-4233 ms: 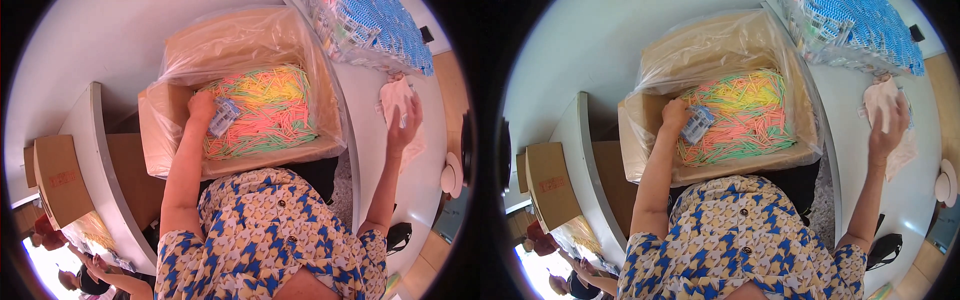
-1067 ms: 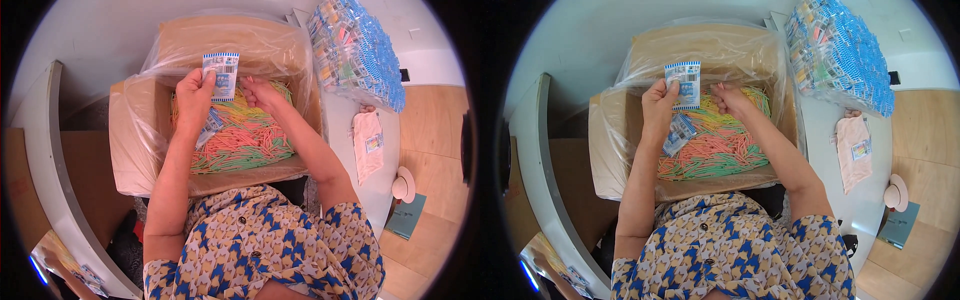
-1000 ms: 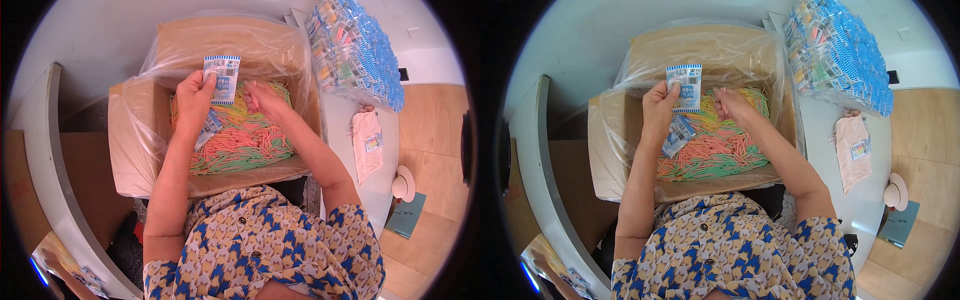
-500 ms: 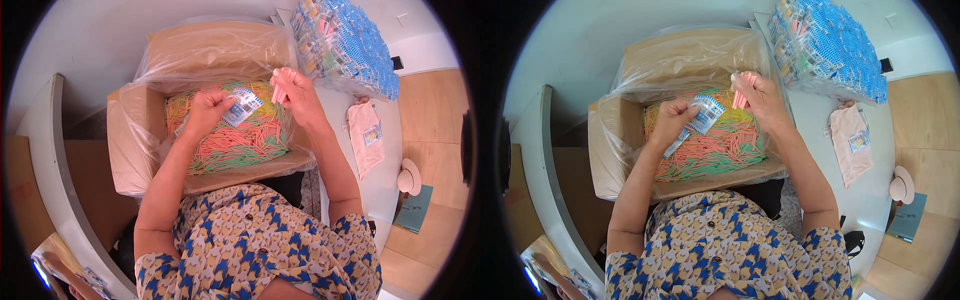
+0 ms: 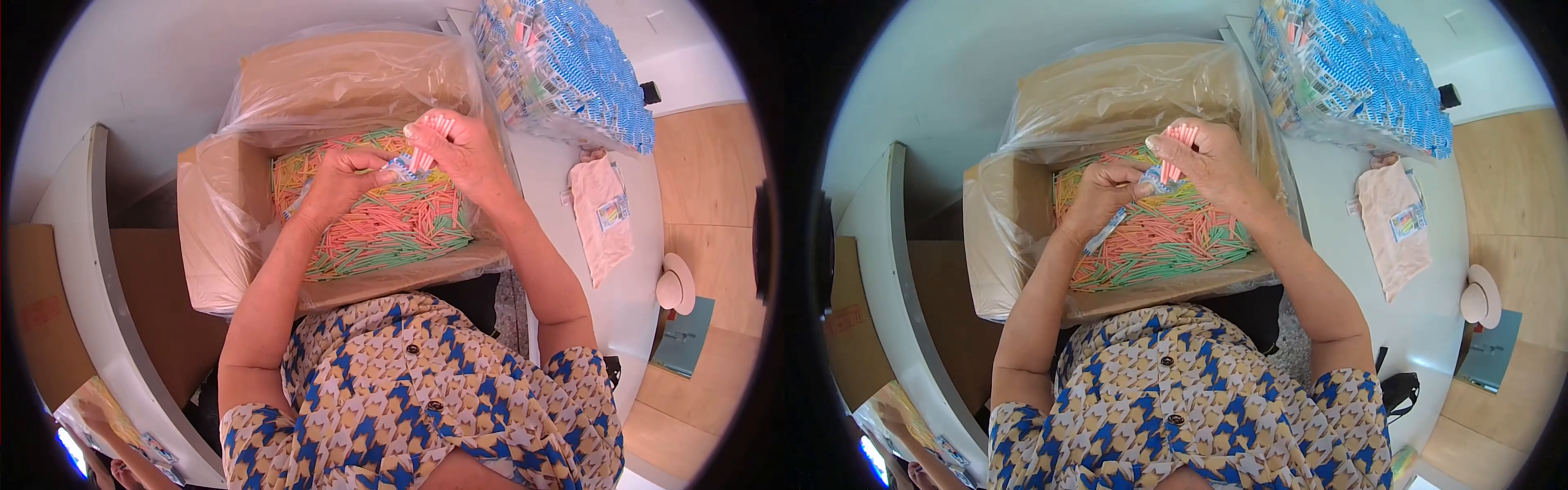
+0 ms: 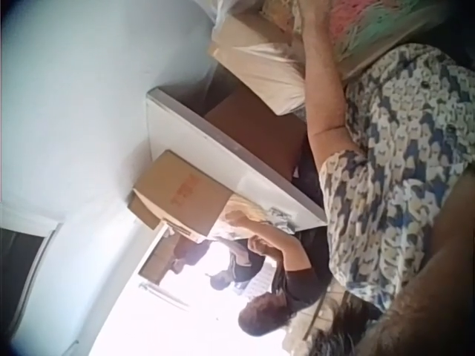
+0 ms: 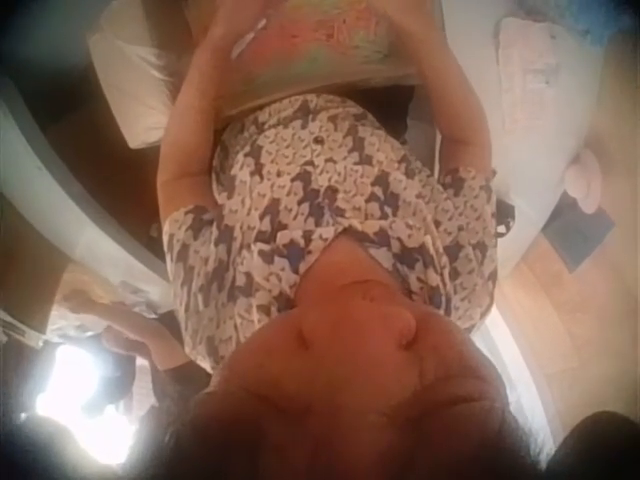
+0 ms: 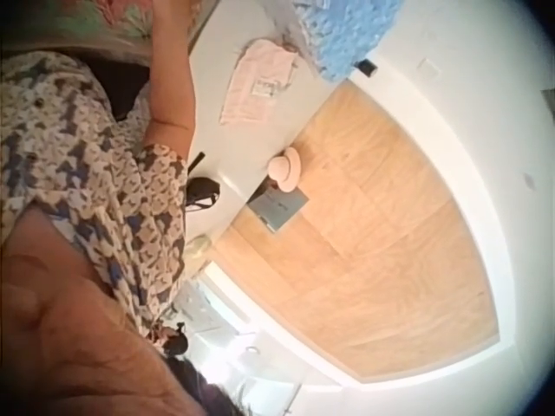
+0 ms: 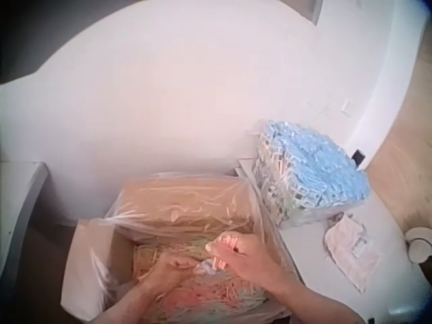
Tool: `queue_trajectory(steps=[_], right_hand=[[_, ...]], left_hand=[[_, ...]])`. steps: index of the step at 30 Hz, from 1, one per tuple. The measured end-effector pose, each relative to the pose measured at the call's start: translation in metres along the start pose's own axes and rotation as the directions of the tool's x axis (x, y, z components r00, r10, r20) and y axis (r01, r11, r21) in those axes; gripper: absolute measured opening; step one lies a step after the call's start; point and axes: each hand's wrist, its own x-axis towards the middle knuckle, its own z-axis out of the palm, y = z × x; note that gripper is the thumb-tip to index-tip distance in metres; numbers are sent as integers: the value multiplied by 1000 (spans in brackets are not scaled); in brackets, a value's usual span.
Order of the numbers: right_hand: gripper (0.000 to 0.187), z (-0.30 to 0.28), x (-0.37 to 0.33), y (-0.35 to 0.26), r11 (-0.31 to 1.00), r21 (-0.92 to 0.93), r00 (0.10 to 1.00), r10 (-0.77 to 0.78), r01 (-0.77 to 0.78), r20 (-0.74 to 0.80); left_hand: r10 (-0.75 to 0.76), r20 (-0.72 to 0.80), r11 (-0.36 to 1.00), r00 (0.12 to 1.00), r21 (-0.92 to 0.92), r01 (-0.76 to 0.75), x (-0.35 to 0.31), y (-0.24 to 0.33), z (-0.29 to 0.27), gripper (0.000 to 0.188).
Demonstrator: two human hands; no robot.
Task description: Packing colorful rubber bands and instruction tags into plastic zip bags.
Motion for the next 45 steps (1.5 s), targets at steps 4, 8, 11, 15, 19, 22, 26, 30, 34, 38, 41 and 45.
queue_trajectory(steps=[4,8,11,15,19,22,26,30,34,38,41,45], right_hand=[[28,12,2,11,987,-134,994,-94,85,-59],[31,18,3,10,987,-128,987,-112,97,-116],[27,19,8,18,911,-312,947,-310,271,-81],[16,18,-1,9,896,-279,930,-367,346,-25],[17,15,-17,5,947,-212,953,-272,242,-130],[18,11,-27,32,918,-322,942,-292,229,-163],[20,-20,-52,36,980,-127,946,-183,154,-269],[17,-127,-119,62,978,-197,753,-185,75,-632],[14,-256,-195,122,982,-184,470,-142,-44,-871],[18,-341,-232,186,691,-442,474,-162,-572,-865],[37,-406,-300,244,344,-592,393,-498,-729,-773],[40,-366,-266,200,401,-716,435,-593,-571,-678]], left_hand=[[25,11,999,1000,-20,-25,0,3,-1,15],[-18,-15,1000,1000,-19,18,-2,5,-3,15],[-29,-40,999,999,-22,28,-3,9,-3,15],[4,-70,998,998,-67,-9,-6,5,-6,14],[55,-83,996,995,-72,-61,1,-3,1,15],[-63,-35,985,997,157,68,8,2,5,14],[-9,-83,916,996,399,41,-2,-2,-2,17],[-54,-189,300,981,934,196,-12,-29,-52,22],[-168,-350,-109,922,936,335,-23,-45,-72,37],[-218,-289,-21,932,956,291,-37,-71,-90,43],[-332,-227,-21,915,972,233,7,-82,-81,47],[-366,-312,-59,877,948,312,0,-67,-77,37]])
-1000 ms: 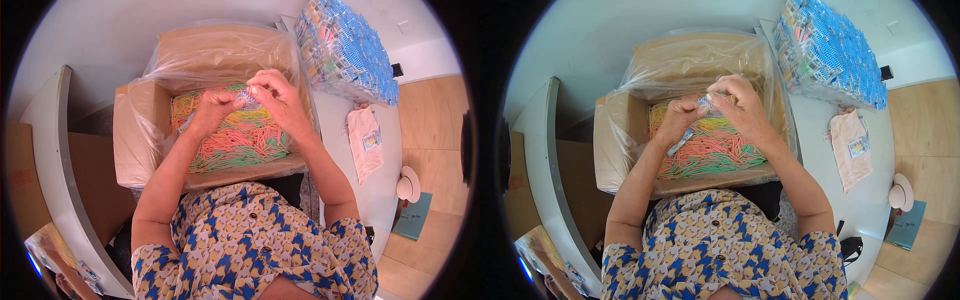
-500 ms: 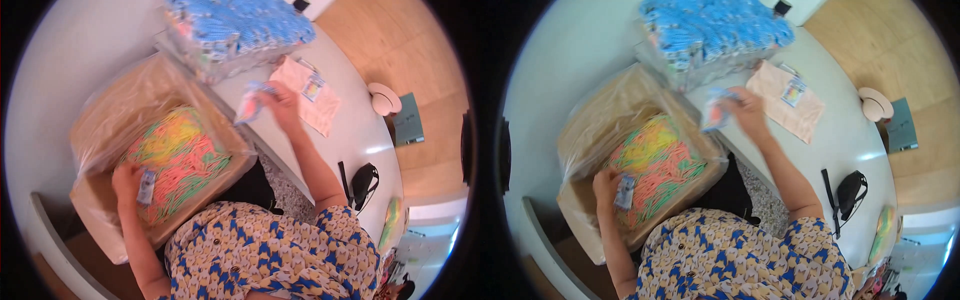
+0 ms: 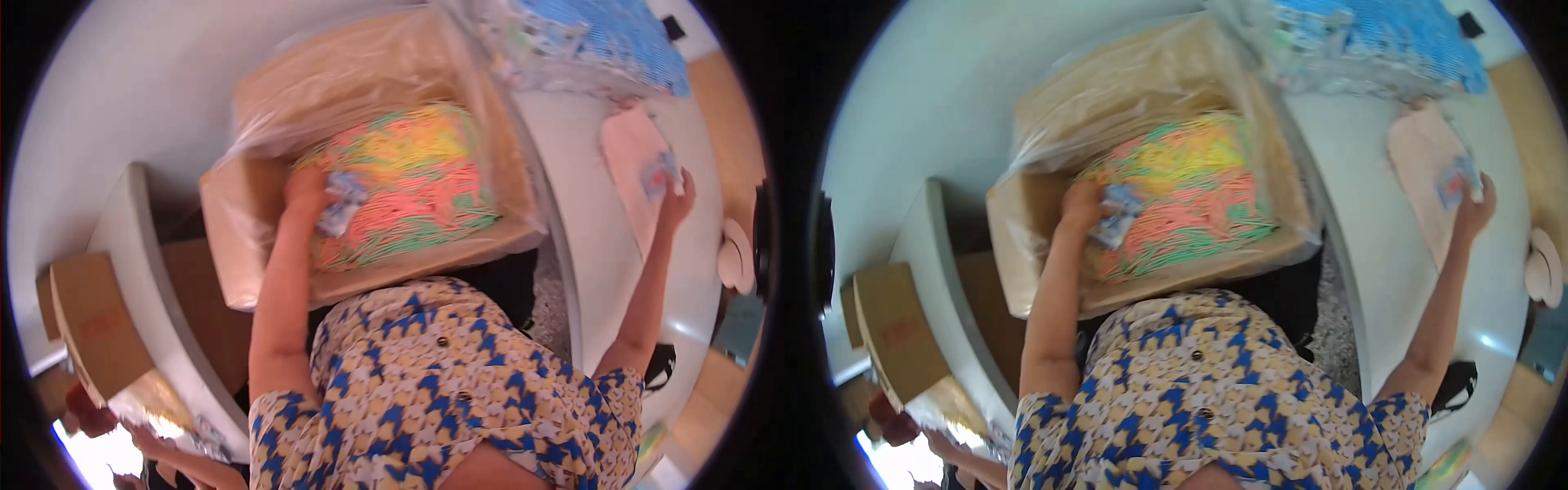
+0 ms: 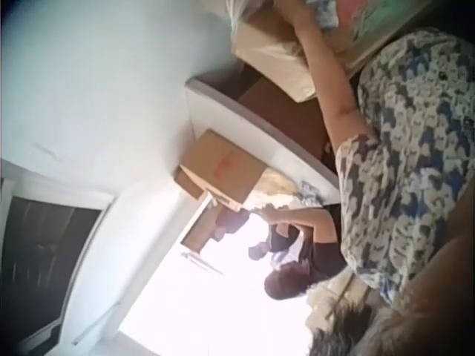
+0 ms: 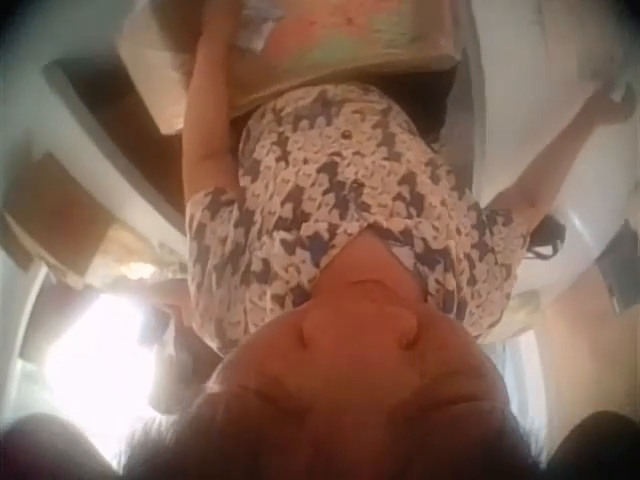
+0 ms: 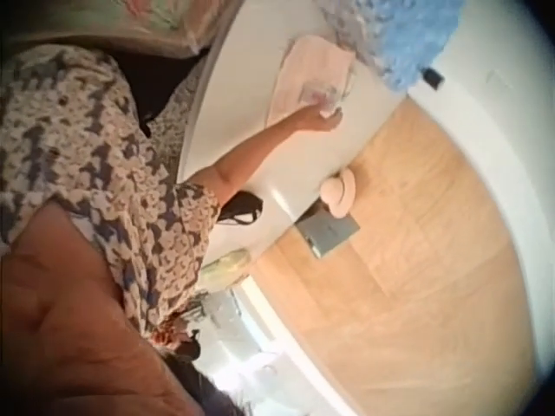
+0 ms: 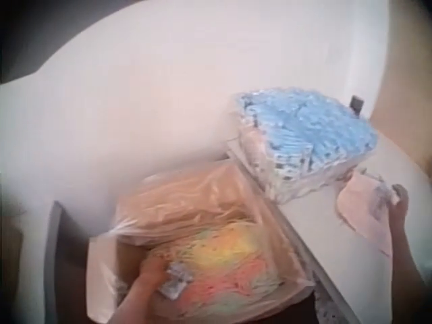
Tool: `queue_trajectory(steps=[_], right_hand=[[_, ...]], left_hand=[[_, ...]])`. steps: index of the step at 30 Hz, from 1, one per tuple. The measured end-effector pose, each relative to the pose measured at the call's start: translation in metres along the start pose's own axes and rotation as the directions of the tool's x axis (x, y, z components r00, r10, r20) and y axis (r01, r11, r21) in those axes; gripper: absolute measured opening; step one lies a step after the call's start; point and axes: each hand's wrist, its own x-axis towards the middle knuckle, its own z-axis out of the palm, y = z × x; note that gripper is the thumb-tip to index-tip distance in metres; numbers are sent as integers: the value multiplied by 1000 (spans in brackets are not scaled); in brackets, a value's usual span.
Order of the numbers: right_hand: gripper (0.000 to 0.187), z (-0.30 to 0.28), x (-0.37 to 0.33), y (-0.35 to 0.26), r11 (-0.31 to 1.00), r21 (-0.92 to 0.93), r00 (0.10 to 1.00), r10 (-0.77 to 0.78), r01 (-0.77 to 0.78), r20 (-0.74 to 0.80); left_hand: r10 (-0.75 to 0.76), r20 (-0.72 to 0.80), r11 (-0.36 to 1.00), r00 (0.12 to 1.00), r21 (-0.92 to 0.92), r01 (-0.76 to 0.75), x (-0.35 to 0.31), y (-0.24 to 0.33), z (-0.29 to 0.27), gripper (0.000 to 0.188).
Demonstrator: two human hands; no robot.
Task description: Packing colorful rubber bands and instruction tags into plastic zip bags.
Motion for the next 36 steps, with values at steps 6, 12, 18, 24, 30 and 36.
queue_trajectory(steps=[6,12,18,24,30,36], right_hand=[[31,-40,-16,-173,963,253,996,-85,91,-34],[21,-58,-38,-337,717,542,861,-508,439,-25],[30,12,-85,-494,442,880,637,-732,176,240],[18,58,-63,-515,549,836,430,-758,16,490],[16,76,-82,-474,624,781,230,-757,-22,612],[11,79,-115,-458,592,632,50,-748,501,662]], left_hand=[[-131,-70,990,989,-58,127,-11,1,-18,20],[-90,-321,996,943,-1,94,-14,-7,-18,10],[147,-283,897,948,-365,-248,-26,5,-46,10],[181,-224,166,958,-953,-254,-32,42,-56,14],[25,-413,306,910,-864,-400,-8,30,-45,18],[-37,-450,342,892,-845,-411,-11,42,-50,18]])
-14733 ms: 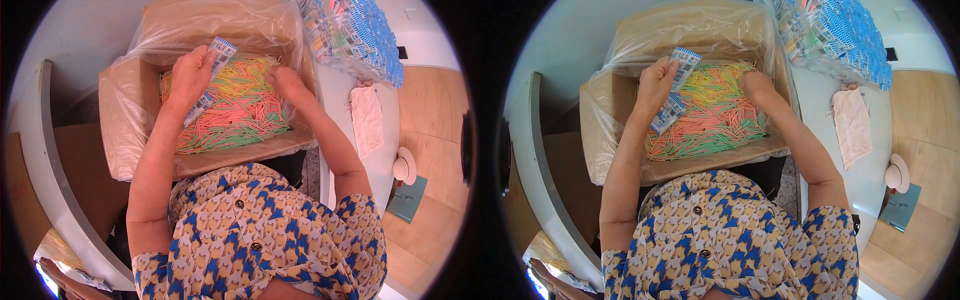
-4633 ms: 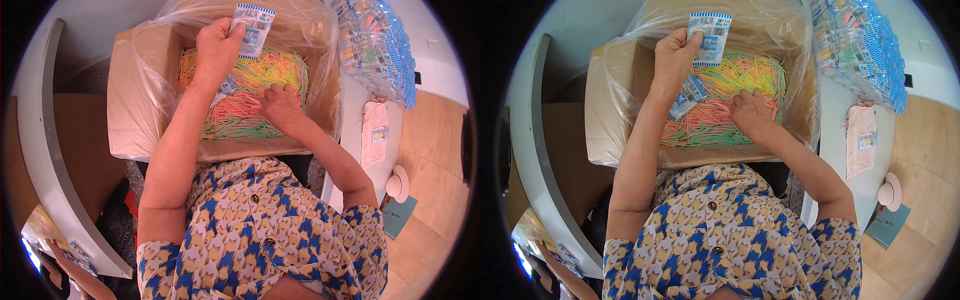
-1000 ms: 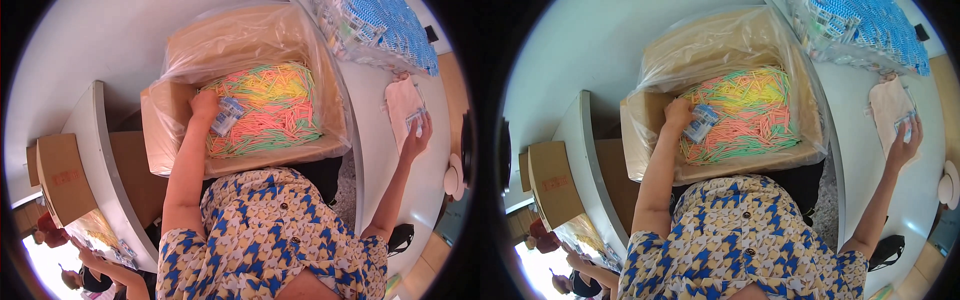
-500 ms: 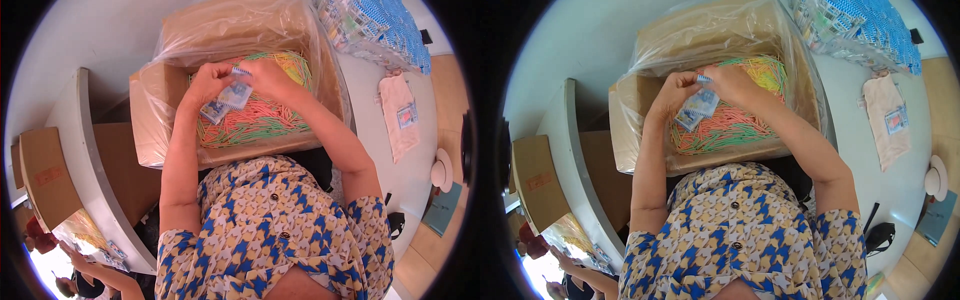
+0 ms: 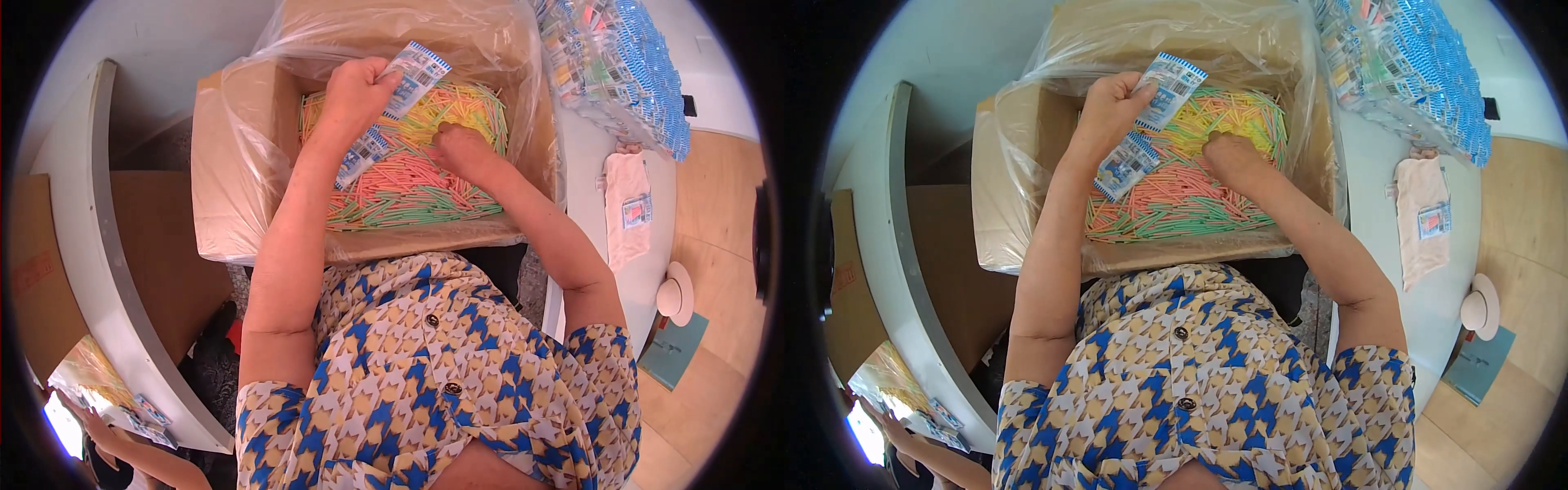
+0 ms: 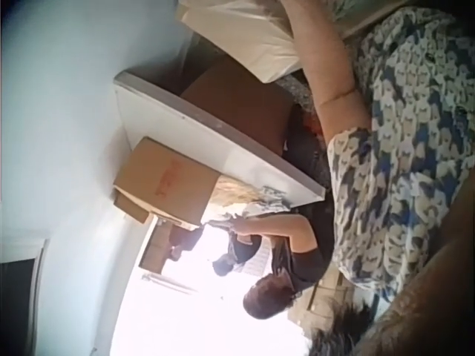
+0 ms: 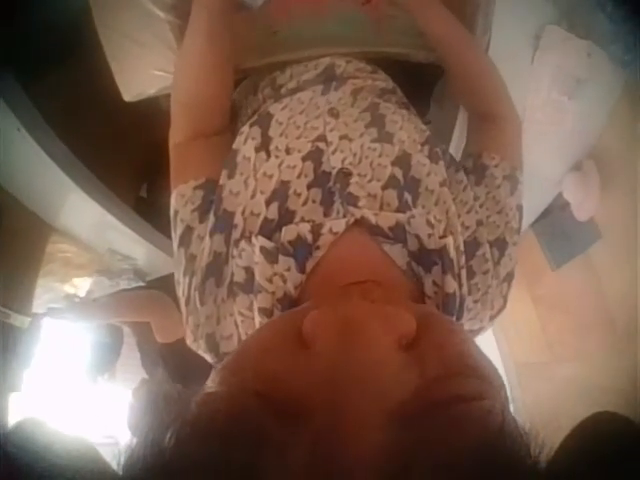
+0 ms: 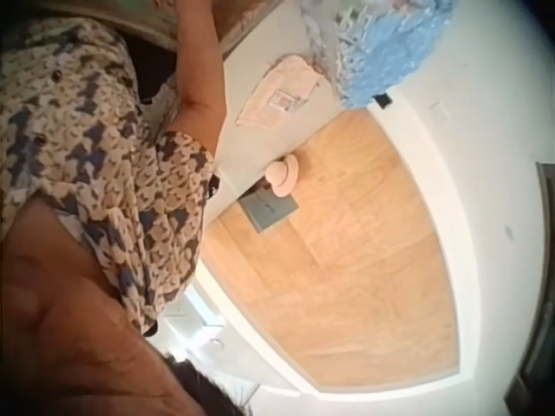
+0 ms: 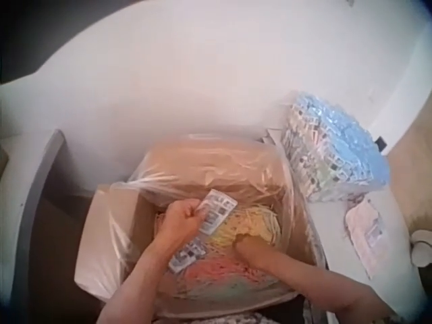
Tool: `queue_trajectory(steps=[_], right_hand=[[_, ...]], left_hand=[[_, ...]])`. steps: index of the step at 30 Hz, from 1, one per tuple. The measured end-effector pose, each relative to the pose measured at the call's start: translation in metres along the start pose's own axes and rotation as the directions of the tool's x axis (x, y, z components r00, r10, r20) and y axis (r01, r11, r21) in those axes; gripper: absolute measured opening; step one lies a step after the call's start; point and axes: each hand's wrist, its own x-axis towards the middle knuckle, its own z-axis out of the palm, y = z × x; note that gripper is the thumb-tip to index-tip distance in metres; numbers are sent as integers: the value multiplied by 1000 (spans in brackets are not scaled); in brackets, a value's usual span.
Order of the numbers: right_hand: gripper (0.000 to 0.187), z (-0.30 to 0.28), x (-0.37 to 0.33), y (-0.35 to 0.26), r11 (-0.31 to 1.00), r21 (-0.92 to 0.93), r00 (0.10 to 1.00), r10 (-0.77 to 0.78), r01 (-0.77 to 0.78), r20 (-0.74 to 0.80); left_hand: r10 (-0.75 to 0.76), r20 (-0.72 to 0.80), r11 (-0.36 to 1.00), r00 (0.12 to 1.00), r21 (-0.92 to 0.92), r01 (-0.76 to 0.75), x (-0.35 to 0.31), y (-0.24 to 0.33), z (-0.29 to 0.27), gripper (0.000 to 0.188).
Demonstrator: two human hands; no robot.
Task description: Packing colorful rubber bands and instruction tags into plastic zip bags.
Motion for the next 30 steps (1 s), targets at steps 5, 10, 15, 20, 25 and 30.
queue_trajectory(steps=[5,10,15,20,25,30], right_hand=[[13,6,2,0,995,25,994,-100,99,35],[10,10,1,8,995,85,999,-52,53,-18],[8,2,-2,29,968,182,969,-133,172,-206],[19,-56,-19,29,332,899,897,421,-287,131],[11,-65,-34,42,-32,988,885,442,-148,147],[12,-84,-44,27,-279,959,892,422,-41,161]], left_hand=[[-46,48,998,998,51,43,0,2,-1,17],[-68,79,997,995,-15,69,0,-3,0,18],[-73,105,987,992,-138,88,-3,-2,0,17],[-151,162,956,975,-226,185,-14,16,-4,16],[-184,248,955,951,-184,232,-18,16,-4,9],[-111,263,963,958,-211,170,-21,25,2,6]])
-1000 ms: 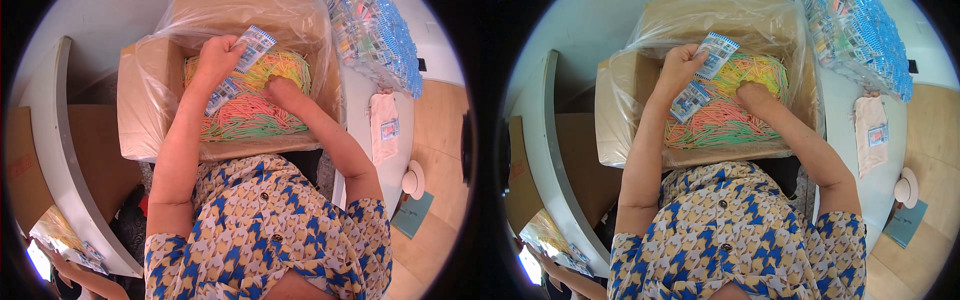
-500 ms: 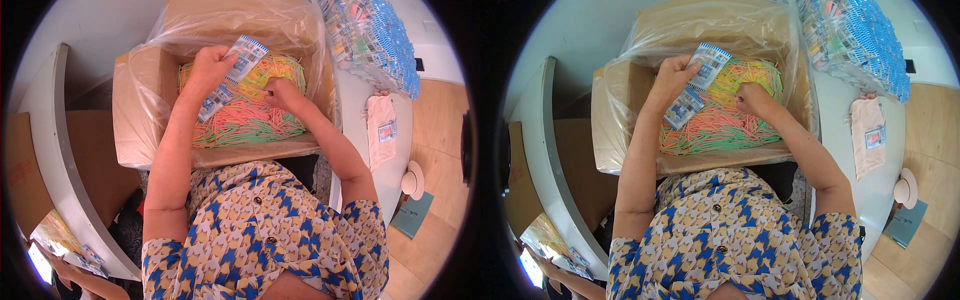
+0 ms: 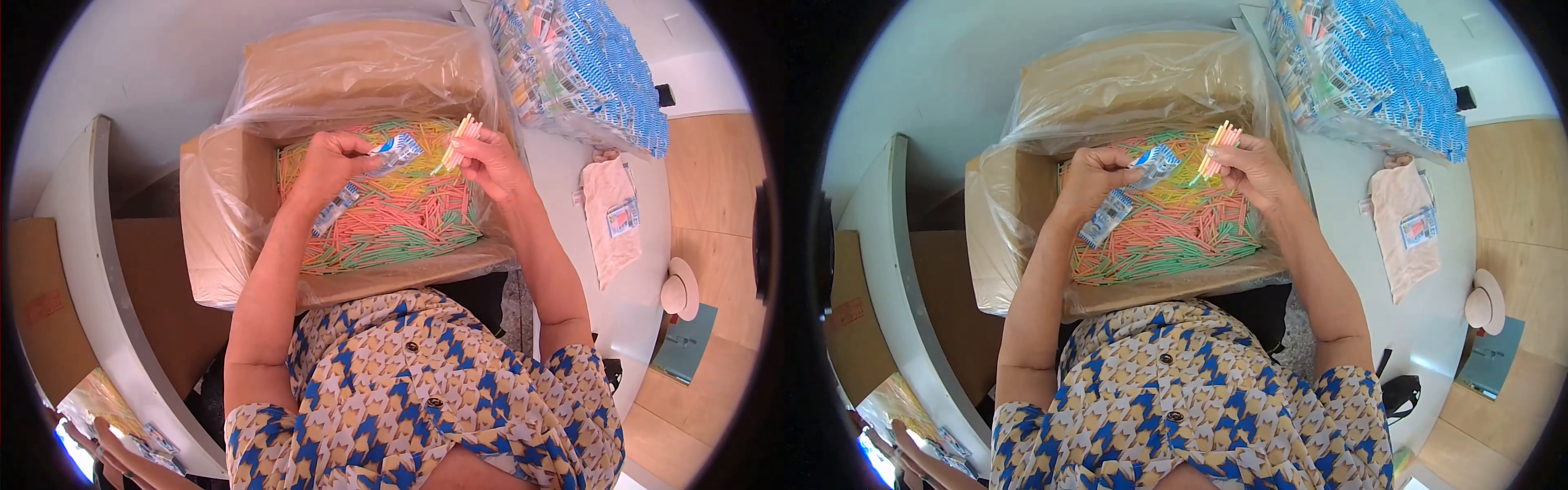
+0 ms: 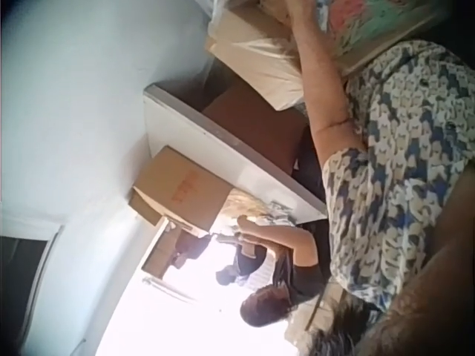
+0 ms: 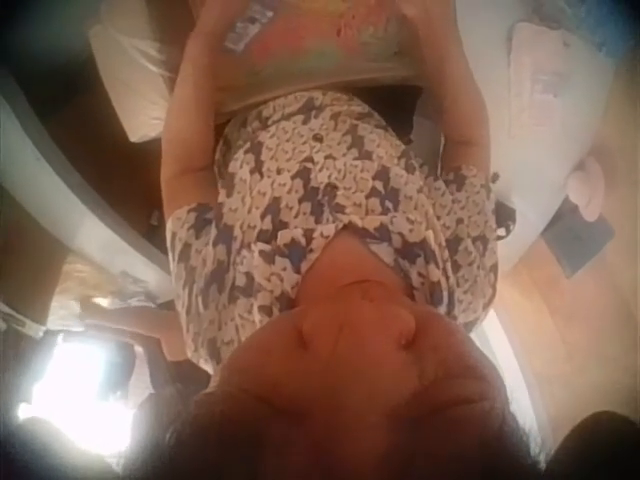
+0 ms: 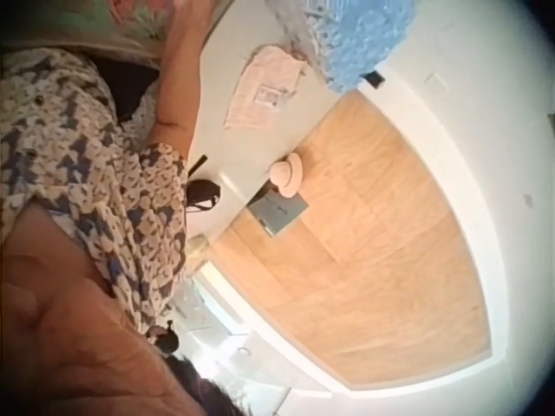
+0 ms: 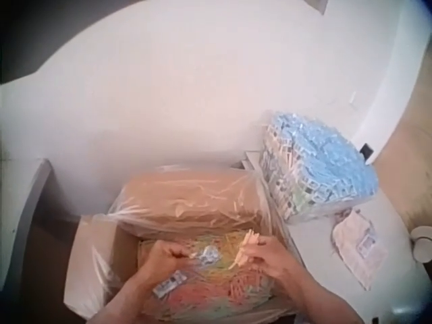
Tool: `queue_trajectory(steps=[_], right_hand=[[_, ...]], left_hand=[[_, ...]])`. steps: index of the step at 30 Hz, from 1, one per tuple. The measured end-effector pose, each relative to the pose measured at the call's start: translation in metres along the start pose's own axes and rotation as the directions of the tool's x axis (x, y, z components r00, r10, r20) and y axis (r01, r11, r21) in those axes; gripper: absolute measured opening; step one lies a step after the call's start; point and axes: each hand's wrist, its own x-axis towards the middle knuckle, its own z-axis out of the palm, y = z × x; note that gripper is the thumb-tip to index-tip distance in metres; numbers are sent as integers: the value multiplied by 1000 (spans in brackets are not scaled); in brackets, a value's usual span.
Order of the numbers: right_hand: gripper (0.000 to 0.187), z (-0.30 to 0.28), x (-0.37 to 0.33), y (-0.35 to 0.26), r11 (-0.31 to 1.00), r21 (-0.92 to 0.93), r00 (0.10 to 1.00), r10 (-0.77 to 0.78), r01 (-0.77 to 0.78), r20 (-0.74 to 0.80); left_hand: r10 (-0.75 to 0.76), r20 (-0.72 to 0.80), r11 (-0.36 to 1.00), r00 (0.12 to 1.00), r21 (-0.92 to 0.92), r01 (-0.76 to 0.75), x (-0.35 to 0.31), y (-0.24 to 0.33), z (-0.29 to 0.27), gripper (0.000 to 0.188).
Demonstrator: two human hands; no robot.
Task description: Packing colorful rubber bands and instruction tags into plastic zip bags.
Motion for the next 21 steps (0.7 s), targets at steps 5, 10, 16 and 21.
queue_trajectory(steps=[5,10,16,21], right_hand=[[15,18,-7,-15,989,140,995,-63,52,73],[17,19,-8,-21,980,183,994,-88,76,62],[13,8,-11,-10,998,33,999,-49,50,-13],[11,15,-6,3,995,92,1000,-24,25,-10]], left_hand=[[-65,50,995,997,-68,68,0,-2,1,9],[-13,86,996,996,-90,21,-3,3,6,11],[-193,204,947,960,-219,237,-4,12,1,19],[-42,584,977,811,-147,156,-11,4,2,24]])
